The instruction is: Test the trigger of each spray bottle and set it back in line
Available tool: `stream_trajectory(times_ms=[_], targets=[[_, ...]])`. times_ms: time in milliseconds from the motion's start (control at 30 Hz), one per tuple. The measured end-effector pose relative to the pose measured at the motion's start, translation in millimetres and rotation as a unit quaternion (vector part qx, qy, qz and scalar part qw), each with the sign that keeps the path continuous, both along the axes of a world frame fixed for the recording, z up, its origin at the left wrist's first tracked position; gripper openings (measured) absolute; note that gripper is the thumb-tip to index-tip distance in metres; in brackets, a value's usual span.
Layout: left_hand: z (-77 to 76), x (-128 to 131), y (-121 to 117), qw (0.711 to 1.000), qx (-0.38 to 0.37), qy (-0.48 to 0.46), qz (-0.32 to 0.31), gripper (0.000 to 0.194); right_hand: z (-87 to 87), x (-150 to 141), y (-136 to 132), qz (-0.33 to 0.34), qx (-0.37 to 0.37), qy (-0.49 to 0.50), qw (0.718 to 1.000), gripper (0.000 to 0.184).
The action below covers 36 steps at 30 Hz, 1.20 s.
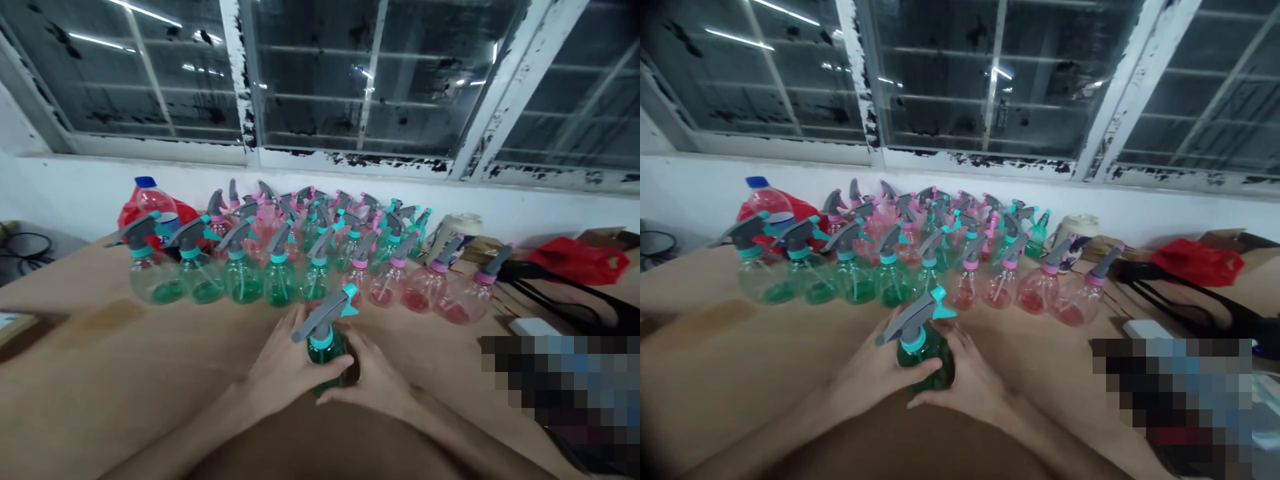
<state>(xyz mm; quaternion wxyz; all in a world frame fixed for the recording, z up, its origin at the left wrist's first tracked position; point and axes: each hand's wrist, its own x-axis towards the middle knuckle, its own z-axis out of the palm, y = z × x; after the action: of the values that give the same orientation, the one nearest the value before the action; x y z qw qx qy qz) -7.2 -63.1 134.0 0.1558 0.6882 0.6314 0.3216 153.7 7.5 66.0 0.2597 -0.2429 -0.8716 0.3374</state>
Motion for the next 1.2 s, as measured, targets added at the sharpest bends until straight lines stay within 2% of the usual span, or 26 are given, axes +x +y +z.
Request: stream_trajectory(times_ms=[67, 167, 300, 367, 533, 700, 800, 933, 1200], targets=[[4.0, 1, 11, 0.995, 0.020, -0.083, -0.058, 0.062, 0.2, 4, 4, 0.006, -0.014, -0.009, 1.000, 0.097], [9.2, 5, 25, 0.974, 0.002, -0.188, -0.123, 0.063, 1.3, 9, 7, 0.020, -0.033, -0.013, 0.999, 0.094], [9.0, 14, 38, 0.965, -0.002, -0.199, -0.169, 0.045, 1.1, 12, 11, 0.035, -0.029, 0.004, 0.999, 0.096], [5.4, 18, 44, 0.966, 0.011, -0.198, -0.167, 0.034, -0.6, 13, 13, 0.032, -0.020, 0.005, 0.999, 0.098], [-2.6, 23, 52, 0.972, 0.032, -0.188, -0.135, 0.027, -5.9, 18, 23, 0.015, 0.048, -0.006, 0.999, 0.097], [-0.4, 23, 50, 0.983, 0.047, -0.155, -0.088, 0.019, -16.9, 36, 42, 0.040, 0.140, -0.088, 0.985, 0.101], [0.7, 23, 49, 0.985, 0.016, -0.146, -0.090, 0.020, -29.1, 47, 51, 0.046, 0.138, -0.122, 0.982, 0.093], [-0.1, 22, 49, 0.990, 0.003, -0.125, -0.070, 0.015, -39.5, 52, 54, 0.022, 0.131, -0.118, 0.984, 0.077], [4.4, 24, 48, 0.990, 0.013, -0.125, -0.058, 0.014, -37.8, 50, 50, 0.007, 0.130, -0.110, 0.985, 0.058]])
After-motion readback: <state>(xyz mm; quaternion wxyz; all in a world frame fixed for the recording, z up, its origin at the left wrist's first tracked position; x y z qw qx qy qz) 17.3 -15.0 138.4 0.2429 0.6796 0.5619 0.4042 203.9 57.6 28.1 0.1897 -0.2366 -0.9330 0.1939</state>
